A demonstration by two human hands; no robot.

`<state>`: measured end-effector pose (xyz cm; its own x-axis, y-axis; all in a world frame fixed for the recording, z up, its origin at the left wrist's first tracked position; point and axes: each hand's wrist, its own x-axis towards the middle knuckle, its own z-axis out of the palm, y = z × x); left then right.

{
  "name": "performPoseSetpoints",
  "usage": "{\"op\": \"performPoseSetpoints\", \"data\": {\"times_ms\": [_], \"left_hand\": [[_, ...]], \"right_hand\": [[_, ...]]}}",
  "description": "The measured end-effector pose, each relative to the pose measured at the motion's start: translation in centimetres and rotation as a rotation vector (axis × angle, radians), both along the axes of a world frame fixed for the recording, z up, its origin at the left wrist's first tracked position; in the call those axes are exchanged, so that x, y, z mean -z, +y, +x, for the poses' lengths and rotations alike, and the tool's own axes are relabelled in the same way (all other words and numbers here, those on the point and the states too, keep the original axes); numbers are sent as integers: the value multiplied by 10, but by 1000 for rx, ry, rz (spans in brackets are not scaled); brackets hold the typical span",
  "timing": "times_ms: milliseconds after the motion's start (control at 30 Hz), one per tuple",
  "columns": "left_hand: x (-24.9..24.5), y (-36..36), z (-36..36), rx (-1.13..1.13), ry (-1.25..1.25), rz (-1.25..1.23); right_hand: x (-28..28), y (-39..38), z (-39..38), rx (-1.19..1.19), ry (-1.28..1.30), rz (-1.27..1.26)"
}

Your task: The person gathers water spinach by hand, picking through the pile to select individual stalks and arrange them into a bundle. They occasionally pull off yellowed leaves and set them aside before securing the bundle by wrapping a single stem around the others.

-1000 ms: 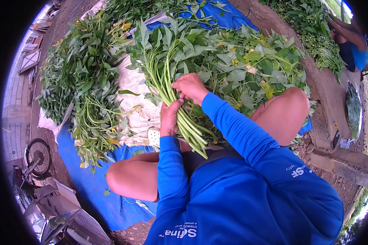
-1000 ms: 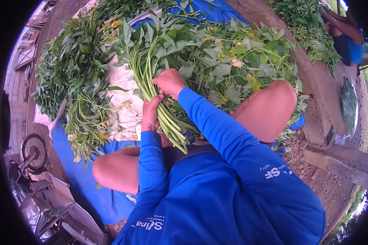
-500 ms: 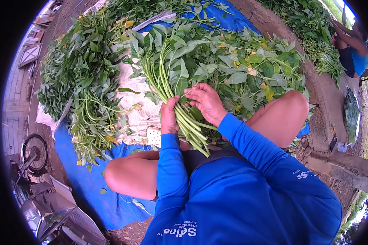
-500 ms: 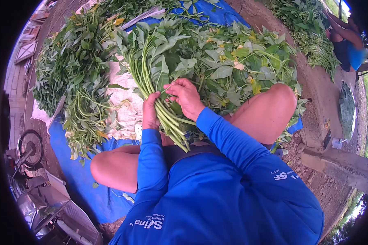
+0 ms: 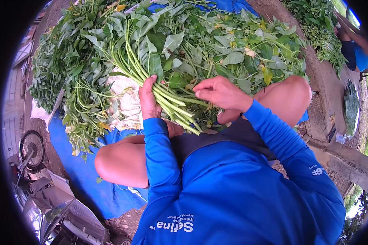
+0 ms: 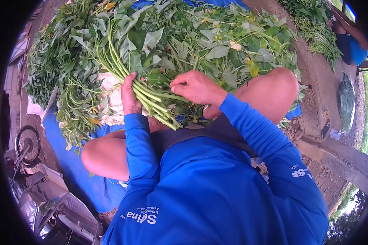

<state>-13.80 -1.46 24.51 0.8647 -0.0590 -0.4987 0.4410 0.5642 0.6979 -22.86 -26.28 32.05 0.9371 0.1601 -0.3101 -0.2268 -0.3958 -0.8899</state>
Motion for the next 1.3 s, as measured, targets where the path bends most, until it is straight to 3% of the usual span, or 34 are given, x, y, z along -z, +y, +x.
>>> {"op": "performPoseSetpoints", "data": {"times_ms": [33, 133, 233, 300, 333, 400, 467, 533, 567, 633, 667, 733, 800, 867, 900, 1000, 1100, 1167, 1300], "left_hand": [[-1, -1, 1, 1, -17, 6], [0, -2, 2, -82, -140, 107], [-9, 0, 0, -159, -203, 211], [-15, 3, 2, -183, -212, 273], [-16, 6, 2, -204, -239, 287], [-25, 13, 2, -241, -253, 327], [-29, 28, 9, -302, -261, 391], [-42, 43, 11, -339, -250, 470], [-50, 51, 12, -347, -245, 479], [-54, 63, 10, -379, -214, 537], [-53, 67, 10, -382, -198, 537], [-57, 62, 13, -395, -170, 532], [-53, 61, 16, -399, -135, 501], [-50, 61, 22, -391, -86, 509], [-50, 60, 22, -389, -57, 514], [-53, 63, 20, -378, -78, 525], [-45, 66, 23, -385, -95, 518], [-48, 64, 26, -380, -99, 495], [-47, 67, 26, -375, -83, 466]], "right_hand": [[15, 15, -9, -84, -77, 73], [9, 34, -8, -81, 11, 142], [-20, 47, 0, -41, 139, -57], [-1, 63, 10, -125, 97, -134], [4, 69, 24, -424, 29, -157], [6, 72, 33, -783, 89, -199], [-4, 77, 29, -902, 353, -245], [39, 44, 46, -1016, 161, -110], [54, 13, 65, -944, 64, -232], [81, -49, 89, -405, 128, -862], [99, -64, 84, -192, -165, -1084], [123, -68, 98, 106, -122, -1002], [157, -41, 124, 222, 544, -374], [239, -13, 118, 298, 68, -563], [241, 0, 116, 326, -173, -648], [217, -6, 133, 218, 219, -329], [133, -32, 145, 299, -41, -348], [80, -62, 156, 246, 63, -368], [-40, -103, 149, 210, 6, -324]]}}
